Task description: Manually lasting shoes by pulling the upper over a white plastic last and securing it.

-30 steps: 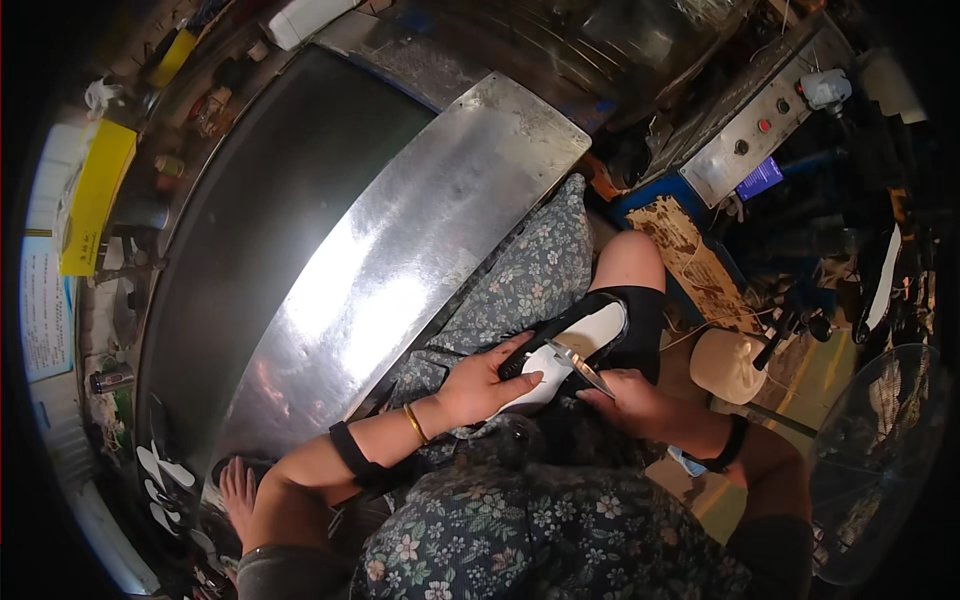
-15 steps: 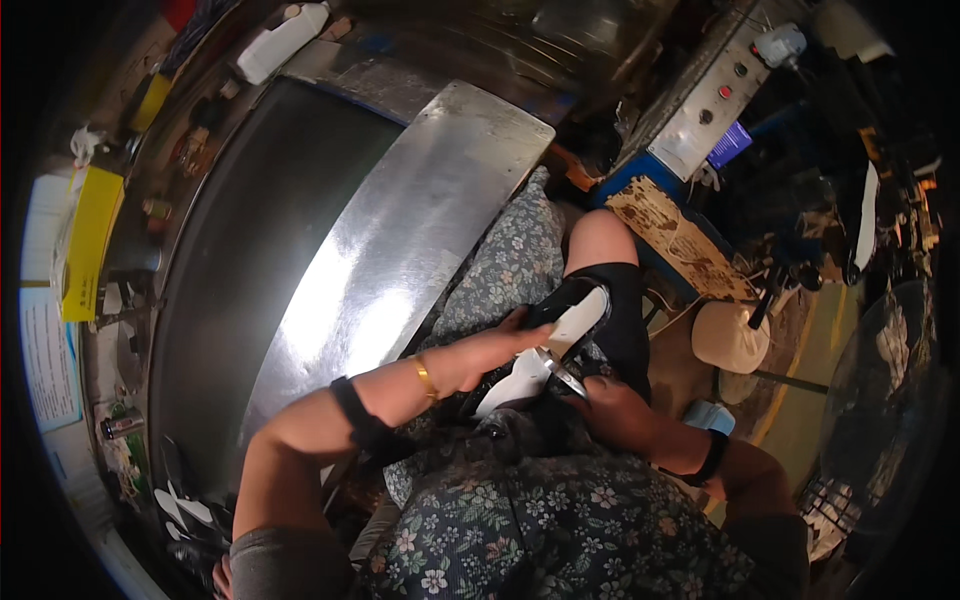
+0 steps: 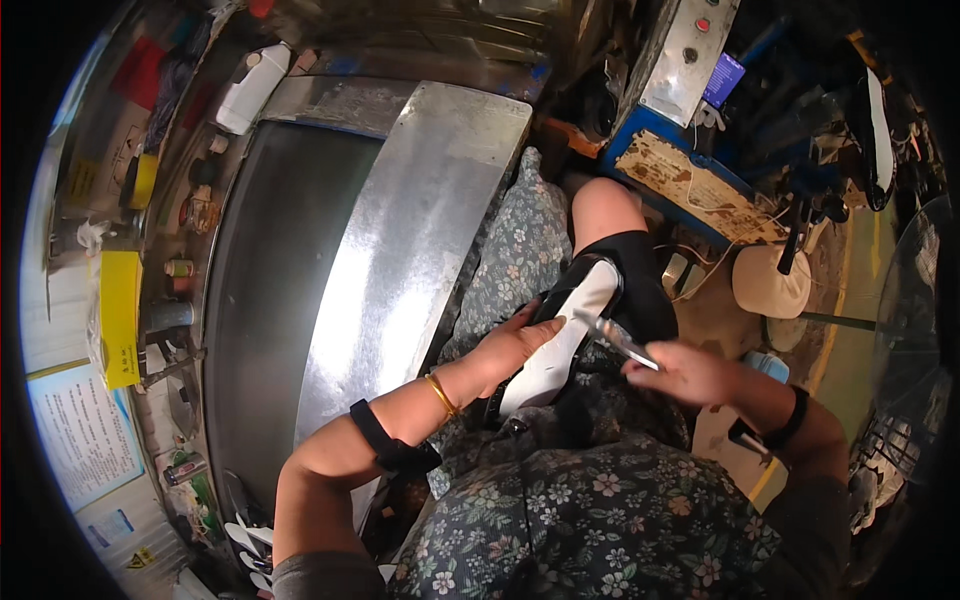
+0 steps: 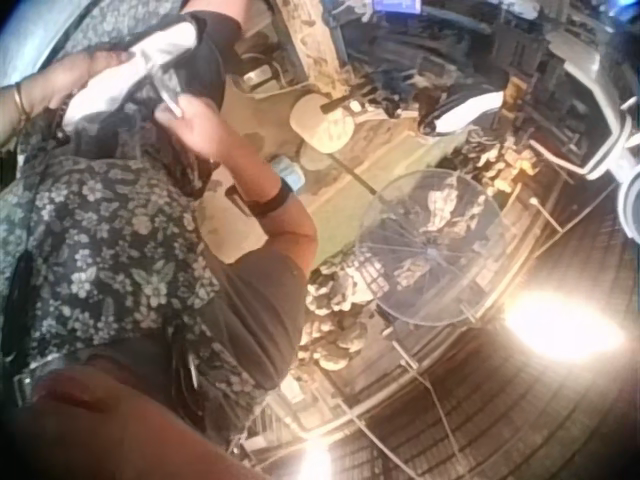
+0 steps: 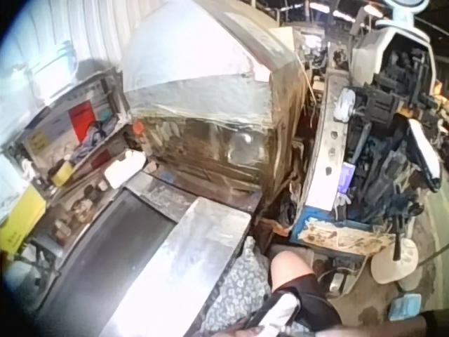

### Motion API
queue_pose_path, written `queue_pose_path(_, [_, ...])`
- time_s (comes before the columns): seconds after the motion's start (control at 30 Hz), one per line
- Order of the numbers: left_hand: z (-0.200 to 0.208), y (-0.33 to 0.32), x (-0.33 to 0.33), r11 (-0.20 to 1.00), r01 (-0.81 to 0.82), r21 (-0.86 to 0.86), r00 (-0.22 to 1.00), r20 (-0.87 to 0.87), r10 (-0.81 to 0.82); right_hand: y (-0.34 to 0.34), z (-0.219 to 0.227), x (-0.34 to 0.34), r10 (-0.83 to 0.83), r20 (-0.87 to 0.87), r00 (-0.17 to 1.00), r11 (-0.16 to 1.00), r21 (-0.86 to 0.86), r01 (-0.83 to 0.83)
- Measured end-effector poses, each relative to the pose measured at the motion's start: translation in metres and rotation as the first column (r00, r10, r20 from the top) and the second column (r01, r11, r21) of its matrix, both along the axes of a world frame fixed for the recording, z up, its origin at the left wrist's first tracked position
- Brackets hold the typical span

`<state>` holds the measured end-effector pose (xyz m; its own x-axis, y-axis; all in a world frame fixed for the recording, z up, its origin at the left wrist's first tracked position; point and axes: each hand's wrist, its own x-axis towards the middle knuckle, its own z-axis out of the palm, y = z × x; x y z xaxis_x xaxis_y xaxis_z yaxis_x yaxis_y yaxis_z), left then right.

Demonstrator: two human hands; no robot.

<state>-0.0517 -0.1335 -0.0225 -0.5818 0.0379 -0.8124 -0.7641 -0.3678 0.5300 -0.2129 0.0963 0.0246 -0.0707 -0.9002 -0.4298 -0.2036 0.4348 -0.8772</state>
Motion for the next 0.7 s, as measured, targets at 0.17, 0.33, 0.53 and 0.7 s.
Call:
queue_pose_path(0.17, [0.052,-0.007,-0.030,0.445,0.655,-0.611,0.727,0.346,-0.594,-0.037,-0.013,-0.016,0.127,-0.092,0.988,0.980,0.163,-0.111])
queue_pose_path(0.33, [0.010,-0.004,-0.013,0.133,0.302,-0.944,0.733,0.141,-0.665,-0.023,-0.062,0.021,-0.197,-0.264,0.944,0.952,-0.282,0.119])
queue_pose_path(0.53, [-0.014,-0.004,-0.002,0.383,0.148,-0.912,0.726,-0.163,-0.668,-0.002,-0.033,0.035,-0.168,-0.556,0.814,0.982,-0.165,0.089])
queue_pose_path(0.7, [-0.015,-0.009,-0.050,0.748,0.389,-0.538,0.890,0.010,-0.456,0.008,-0.051,0.056,-0.207,-0.656,0.726,0.977,-0.172,0.123])
